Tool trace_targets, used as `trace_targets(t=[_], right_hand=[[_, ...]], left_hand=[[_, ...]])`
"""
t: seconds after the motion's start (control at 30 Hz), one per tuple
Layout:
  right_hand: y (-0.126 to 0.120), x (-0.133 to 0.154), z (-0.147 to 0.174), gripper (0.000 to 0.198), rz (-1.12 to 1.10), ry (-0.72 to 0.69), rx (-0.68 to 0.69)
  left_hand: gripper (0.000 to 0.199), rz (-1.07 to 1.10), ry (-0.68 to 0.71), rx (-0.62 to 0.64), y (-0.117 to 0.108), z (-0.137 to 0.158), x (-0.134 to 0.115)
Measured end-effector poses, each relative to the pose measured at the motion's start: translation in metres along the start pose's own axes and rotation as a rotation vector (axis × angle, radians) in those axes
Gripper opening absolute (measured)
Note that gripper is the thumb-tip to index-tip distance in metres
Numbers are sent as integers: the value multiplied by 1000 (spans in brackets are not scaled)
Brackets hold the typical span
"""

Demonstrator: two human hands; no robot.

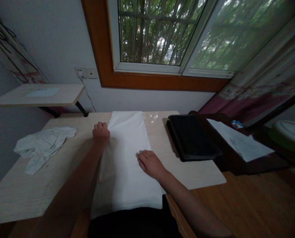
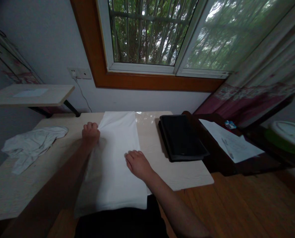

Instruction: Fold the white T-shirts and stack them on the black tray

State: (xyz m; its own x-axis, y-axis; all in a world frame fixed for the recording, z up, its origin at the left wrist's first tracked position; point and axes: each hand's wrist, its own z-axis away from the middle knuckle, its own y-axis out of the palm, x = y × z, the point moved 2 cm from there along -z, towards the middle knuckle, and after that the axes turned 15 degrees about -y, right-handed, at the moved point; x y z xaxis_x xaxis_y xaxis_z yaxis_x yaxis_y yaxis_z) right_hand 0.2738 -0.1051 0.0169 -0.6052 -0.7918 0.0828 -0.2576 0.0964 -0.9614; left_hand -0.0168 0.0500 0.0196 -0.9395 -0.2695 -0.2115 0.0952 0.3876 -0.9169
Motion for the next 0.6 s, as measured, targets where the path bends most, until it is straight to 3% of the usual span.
trace_targets(t=[0.17, 0.33, 0.43, 0.6], right_hand=[[-1, 3, 0, 16, 37, -9, 8], [-2, 4, 0, 16, 51, -3, 22], [-3, 3, 0, 18, 43, 0, 30], [-2, 3, 1, 21, 23, 0, 43]], left_hand=[[43, 96, 366, 46, 8, 5, -46], [57, 86, 470, 190, 31, 18, -84], [61, 65, 440, 205, 40, 14, -80], [61, 47, 308, 190, 39, -10, -43]])
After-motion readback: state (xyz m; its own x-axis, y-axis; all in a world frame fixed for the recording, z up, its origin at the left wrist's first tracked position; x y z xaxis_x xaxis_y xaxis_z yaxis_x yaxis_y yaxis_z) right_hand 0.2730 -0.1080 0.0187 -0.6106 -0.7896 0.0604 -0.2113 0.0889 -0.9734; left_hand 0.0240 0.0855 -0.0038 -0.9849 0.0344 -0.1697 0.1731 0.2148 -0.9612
